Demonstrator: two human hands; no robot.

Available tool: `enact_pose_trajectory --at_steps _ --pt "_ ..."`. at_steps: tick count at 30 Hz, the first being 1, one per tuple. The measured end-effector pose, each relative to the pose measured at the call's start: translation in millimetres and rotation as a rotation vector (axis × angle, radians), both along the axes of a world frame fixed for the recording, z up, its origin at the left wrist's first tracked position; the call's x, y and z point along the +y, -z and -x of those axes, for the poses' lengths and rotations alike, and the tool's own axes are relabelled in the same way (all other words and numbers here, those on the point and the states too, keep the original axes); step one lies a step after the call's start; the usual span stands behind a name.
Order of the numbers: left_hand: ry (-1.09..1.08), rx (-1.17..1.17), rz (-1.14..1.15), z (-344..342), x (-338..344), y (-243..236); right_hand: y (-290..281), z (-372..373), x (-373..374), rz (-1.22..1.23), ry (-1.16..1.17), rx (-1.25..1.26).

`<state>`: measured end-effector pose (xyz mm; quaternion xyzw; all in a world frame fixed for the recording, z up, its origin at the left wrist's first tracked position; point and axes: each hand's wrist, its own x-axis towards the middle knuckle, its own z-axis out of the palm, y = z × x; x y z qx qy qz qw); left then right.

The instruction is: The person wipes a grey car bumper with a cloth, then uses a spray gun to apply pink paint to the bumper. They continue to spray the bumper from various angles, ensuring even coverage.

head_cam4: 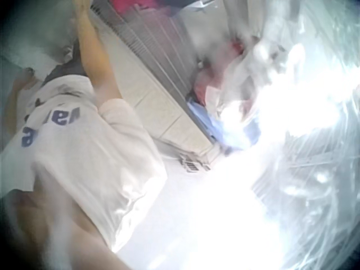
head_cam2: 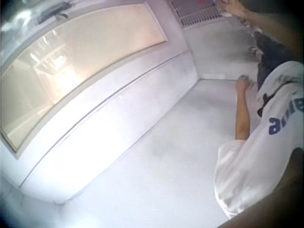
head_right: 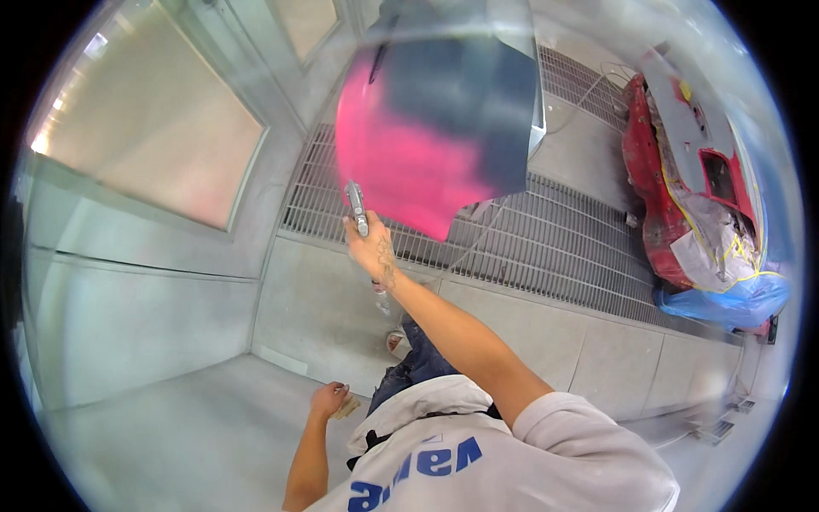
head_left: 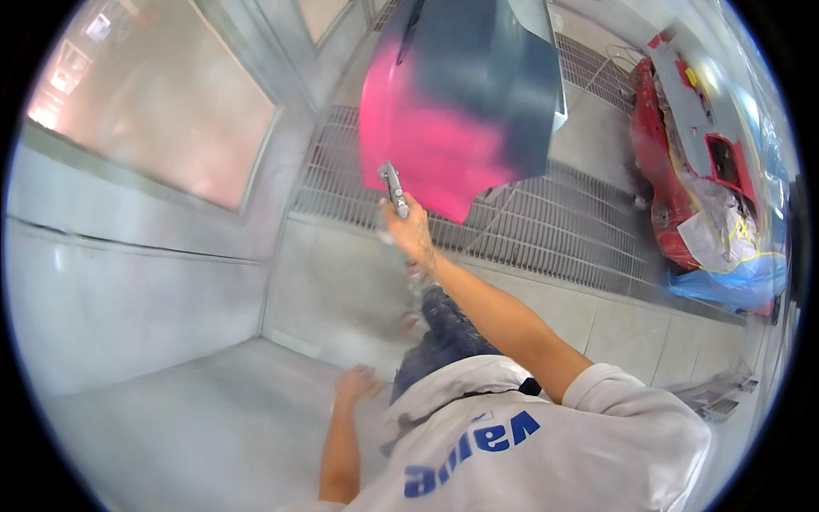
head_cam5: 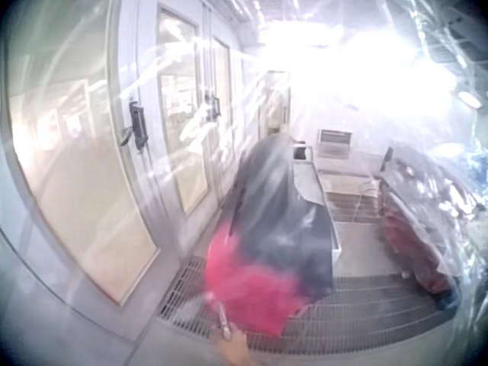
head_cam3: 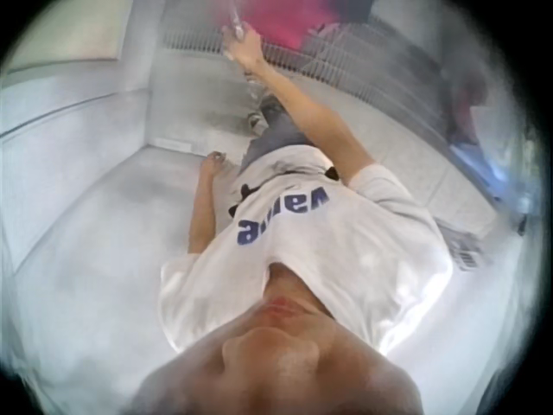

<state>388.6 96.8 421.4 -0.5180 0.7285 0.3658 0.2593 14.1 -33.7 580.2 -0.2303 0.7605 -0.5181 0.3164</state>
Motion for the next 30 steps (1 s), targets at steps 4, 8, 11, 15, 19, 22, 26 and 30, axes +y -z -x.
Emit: enact_pose_trajectory --at_steps 4,8,11,15,19,22,26,30 --pt "-0.008 0.012 -0.009 -28 16 23 24 15 39 0.092 0.077 -0.078" --pt "0.038 0.055 -0.018 -20 16 31 33 52 106 0.042 0.258 -0.216" --pt "0.137 -0.009 -0.005 41 -8 1 40 81 158 -0.029 0.419 -0.202" --pt "0.212 0.29 0.074 118 -19 0 -12 83 191 -0.011 0.37 -0.136" --pt "0.606 0.609 -0.06 251 14 -66 -102 85 166 -0.135 -0.088 0.089" --pt "0.742 0.776 -0.168 330 53 -83 -159 85 115 -0.098 -0.625 0.126" --pt "0.663 0.829 -0.27 425 77 -87 -198 104 14 -0.412 -1.037 0.153" --pt "0.467 0.798 -0.337 502 85 -48 -223 162 -77 -0.275 -1.178 0.156"
